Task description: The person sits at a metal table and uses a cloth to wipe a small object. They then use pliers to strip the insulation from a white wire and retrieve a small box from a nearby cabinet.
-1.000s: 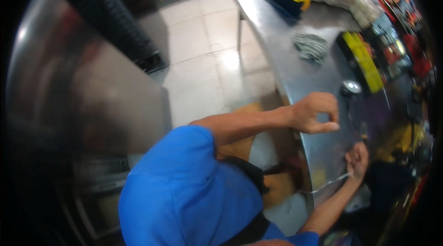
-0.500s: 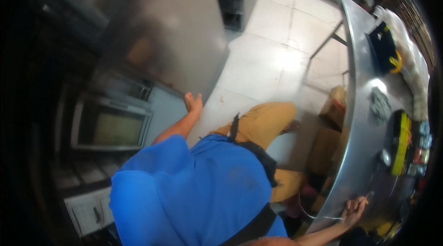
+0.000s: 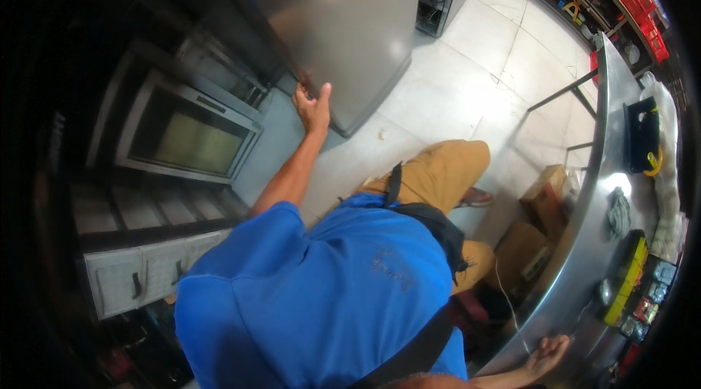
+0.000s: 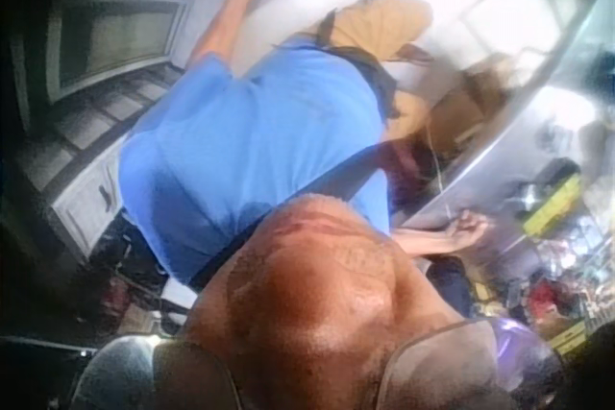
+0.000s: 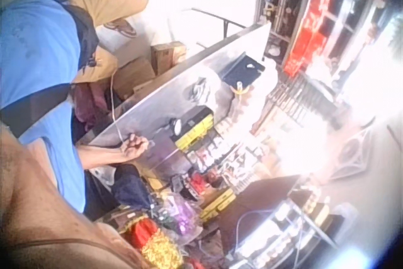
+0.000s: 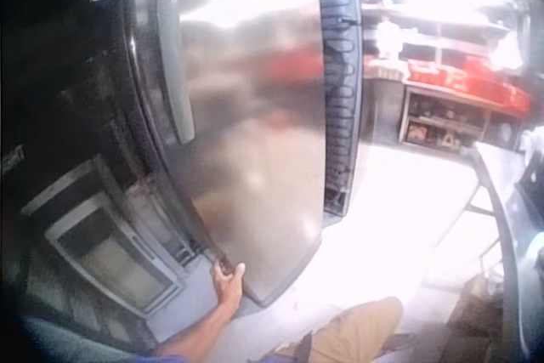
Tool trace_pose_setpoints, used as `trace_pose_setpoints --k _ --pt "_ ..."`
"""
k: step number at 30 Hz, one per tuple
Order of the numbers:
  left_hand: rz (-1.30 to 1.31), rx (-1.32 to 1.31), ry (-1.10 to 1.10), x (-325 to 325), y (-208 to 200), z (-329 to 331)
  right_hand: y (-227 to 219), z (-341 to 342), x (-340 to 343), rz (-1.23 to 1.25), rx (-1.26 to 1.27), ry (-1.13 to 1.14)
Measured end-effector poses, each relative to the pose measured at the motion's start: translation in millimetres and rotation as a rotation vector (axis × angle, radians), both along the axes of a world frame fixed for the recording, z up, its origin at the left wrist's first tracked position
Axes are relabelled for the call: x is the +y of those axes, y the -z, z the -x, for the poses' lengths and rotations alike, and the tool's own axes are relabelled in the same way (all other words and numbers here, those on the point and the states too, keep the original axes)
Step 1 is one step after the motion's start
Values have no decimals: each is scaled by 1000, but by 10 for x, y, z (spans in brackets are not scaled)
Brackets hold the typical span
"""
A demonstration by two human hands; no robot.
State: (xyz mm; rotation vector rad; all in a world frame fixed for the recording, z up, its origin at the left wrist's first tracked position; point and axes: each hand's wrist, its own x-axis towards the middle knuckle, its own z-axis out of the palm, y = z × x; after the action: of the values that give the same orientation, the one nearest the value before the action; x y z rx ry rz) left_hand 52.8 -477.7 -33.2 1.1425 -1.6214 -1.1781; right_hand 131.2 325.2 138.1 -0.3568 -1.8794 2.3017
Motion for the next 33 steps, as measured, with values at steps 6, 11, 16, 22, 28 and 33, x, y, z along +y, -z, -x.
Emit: trace_pose_setpoints --k 6,11,16,22,28,33 --pt "19 -25 -44 -98 78 0 -272 18 -412 62 -37 34" --pt "-101 -8 271 310 117 93 -276 -30 -487 9 -23 134" --pt "264 -360 378 889 113 355 -253 43 -439 16 -46 89" --pt "119 -216 471 1669 -64 902 -250 3 -385 0 -90 44" --pt "106 -266 531 2013 -199 1124 -348 33 -637 -7 -62 131" --pt "101 -126 825 1872 -26 1110 -263 20 -459 -20 -75 122"
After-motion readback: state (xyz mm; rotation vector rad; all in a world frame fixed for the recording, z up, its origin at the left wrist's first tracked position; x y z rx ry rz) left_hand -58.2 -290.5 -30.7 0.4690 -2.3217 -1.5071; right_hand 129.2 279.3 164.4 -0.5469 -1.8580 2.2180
